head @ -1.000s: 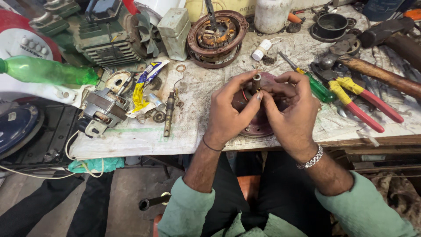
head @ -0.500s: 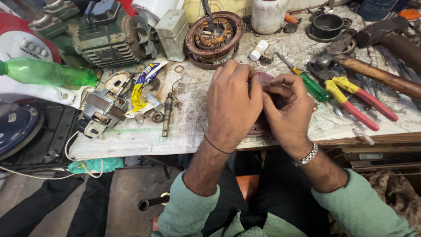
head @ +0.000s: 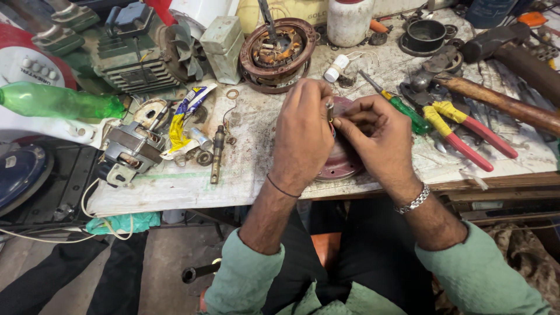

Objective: The person disassembles a small cylindrical electrical component, removes a white insulating sleeve, and uses a screwdriver to adjust internal wires and a central shaft. They then reassemble the component and place it on a red circular base.

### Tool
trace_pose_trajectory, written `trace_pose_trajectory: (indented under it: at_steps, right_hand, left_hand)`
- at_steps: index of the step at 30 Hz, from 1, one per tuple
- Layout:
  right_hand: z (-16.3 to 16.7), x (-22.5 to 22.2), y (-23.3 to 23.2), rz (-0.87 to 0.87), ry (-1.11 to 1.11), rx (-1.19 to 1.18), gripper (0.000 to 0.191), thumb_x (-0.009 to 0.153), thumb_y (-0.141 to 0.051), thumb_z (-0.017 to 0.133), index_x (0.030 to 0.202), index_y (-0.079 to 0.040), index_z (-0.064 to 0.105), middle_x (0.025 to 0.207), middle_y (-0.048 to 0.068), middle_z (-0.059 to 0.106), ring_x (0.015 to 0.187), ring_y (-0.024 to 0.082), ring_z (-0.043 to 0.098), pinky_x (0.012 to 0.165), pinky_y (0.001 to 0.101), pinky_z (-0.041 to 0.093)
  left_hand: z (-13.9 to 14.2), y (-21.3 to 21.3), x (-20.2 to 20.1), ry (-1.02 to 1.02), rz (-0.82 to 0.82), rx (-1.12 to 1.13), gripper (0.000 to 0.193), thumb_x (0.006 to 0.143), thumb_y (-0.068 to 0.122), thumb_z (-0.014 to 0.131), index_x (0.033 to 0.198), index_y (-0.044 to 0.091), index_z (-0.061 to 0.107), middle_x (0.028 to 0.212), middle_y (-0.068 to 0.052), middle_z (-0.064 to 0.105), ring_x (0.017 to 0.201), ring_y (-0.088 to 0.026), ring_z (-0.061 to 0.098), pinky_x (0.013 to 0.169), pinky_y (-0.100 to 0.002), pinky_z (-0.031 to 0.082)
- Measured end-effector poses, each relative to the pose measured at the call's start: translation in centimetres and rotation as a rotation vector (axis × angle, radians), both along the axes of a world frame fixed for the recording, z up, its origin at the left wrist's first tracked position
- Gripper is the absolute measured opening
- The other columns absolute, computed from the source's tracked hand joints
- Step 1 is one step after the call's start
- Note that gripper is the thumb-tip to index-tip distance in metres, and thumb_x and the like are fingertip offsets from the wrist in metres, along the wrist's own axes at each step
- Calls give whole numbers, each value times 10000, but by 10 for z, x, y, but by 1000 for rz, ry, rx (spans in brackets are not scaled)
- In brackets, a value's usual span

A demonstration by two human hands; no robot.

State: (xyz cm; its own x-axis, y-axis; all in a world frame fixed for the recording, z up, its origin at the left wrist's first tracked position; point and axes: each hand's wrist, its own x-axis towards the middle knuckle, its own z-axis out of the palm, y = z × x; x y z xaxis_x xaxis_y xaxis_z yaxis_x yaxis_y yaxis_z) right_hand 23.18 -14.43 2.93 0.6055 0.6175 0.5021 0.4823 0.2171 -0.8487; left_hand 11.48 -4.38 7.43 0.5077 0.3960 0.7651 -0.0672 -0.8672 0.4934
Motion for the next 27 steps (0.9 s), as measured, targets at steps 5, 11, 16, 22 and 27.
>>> trace_pose_trajectory:
  at_steps: [5, 11, 16, 22, 27]
  right_hand:
    - [5, -3, -1, -71, -99, -75, 199, 922, -21, 797, 1048, 25, 651, 975, 68, 754, 903, 103, 744, 795, 234, 632]
    - [6, -2, -4, 13, -68, -33, 193, 930, 5, 773, 1057, 43, 634, 991, 81, 735, 928, 94, 718, 796, 242, 615]
    - [29, -3, -18, 176, -106, -89, 184, 944, -2, 710, 1115, 33, 652, 1061, 89, 743, 990, 120, 727, 872, 267, 624]
    - [54, -21, -37, 93, -643, -122, 225, 885, -101, 769, 1091, -30, 713, 1159, 143, 685, 1038, 289, 703, 877, 378, 553]
    - [54, -28, -32, 42, -572, -187, 183, 885, -148, 786, 1036, -58, 733, 1098, 116, 665, 951, 281, 690, 797, 368, 544]
  left_hand:
    - [-1, 5, 6, -15, 6, -136, 95, 1017, 1, 537, 1112, 1, 545, 997, -163, 656, 925, -362, 699, 779, -453, 534]
    - [0, 12, 4, -124, 17, -24, 60, 1056, 12, 542, 1113, 6, 524, 1009, -176, 668, 963, -334, 681, 812, -436, 542]
    - [-2, 14, 7, -110, -144, -525, 57, 1065, 67, 493, 1074, 20, 524, 820, -54, 621, 662, -90, 650, 611, -279, 546]
    - [-10, 27, -3, -152, -342, -549, 78, 1093, 77, 560, 1137, 13, 567, 932, -10, 629, 812, -44, 576, 719, -228, 519]
    - [-18, 26, -6, -210, -330, -588, 105, 1096, 86, 567, 1175, 18, 572, 1001, -11, 648, 850, -49, 585, 748, -229, 527]
